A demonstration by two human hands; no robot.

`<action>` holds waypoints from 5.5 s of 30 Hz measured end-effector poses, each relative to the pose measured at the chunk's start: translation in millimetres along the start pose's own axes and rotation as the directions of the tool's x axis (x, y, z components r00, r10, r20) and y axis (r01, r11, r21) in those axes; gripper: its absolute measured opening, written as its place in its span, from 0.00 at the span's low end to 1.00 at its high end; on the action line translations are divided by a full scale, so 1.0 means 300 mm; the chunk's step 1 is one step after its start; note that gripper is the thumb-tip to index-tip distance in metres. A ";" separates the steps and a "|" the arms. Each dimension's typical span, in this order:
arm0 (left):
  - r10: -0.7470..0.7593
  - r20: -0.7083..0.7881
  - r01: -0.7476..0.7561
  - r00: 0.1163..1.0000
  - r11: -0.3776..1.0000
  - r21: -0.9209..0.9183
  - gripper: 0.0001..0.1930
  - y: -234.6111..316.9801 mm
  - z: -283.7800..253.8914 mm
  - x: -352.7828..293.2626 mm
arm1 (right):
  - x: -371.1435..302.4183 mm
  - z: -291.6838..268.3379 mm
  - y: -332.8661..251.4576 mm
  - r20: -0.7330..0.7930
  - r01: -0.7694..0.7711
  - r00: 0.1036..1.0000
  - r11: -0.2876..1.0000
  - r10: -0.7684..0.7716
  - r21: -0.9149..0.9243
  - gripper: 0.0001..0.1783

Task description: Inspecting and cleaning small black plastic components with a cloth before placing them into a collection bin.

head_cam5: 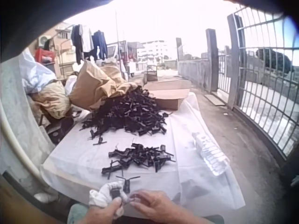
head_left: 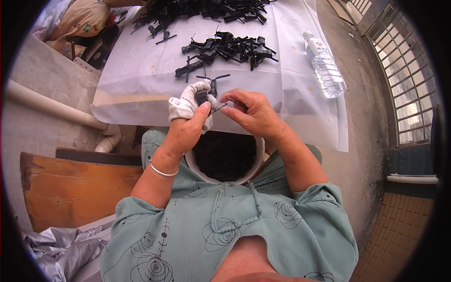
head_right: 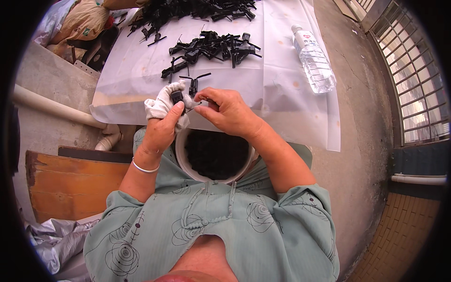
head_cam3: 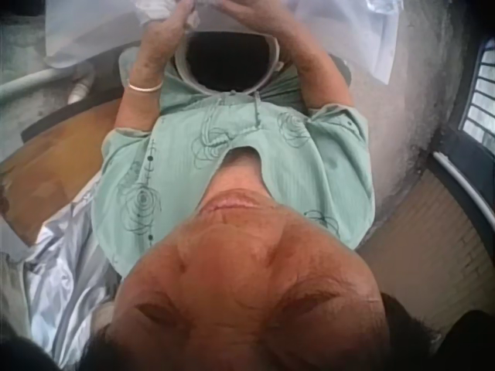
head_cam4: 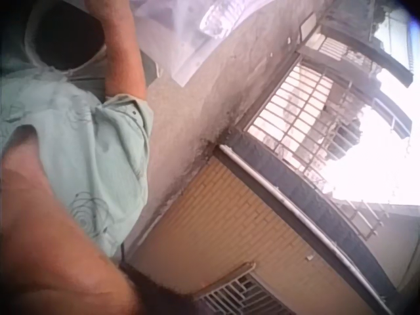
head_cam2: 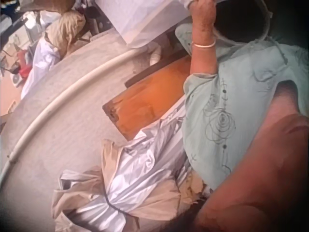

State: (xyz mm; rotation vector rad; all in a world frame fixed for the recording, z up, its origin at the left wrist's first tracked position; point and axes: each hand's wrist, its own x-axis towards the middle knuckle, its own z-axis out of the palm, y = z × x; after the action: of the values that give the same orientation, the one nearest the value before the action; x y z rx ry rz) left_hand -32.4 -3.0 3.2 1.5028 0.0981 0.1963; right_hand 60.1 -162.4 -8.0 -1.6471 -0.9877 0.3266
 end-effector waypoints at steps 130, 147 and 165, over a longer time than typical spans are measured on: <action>0.153 0.145 -0.208 0.978 0.801 0.561 0.13 0.017 0.018 -0.041 | 0.017 0.081 0.037 0.230 -0.186 0.967 0.917 0.107 0.353 0.18; 0.568 0.274 -0.478 0.776 0.247 0.843 0.12 -0.098 -0.154 0.175 | 0.052 0.031 0.062 -0.212 -0.181 0.960 0.983 0.185 0.036 0.14; -0.106 0.147 0.122 0.983 0.987 -0.104 0.14 -0.012 0.027 0.081 | 0.004 0.015 -0.011 -0.336 0.097 0.933 0.990 -0.127 -0.105 0.06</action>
State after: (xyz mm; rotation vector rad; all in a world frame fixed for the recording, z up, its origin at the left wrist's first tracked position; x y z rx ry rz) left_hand -6.8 -6.5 1.5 1.3899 0.0587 0.0025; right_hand 56.4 -158.4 -6.1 -1.6483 -0.8339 -0.0823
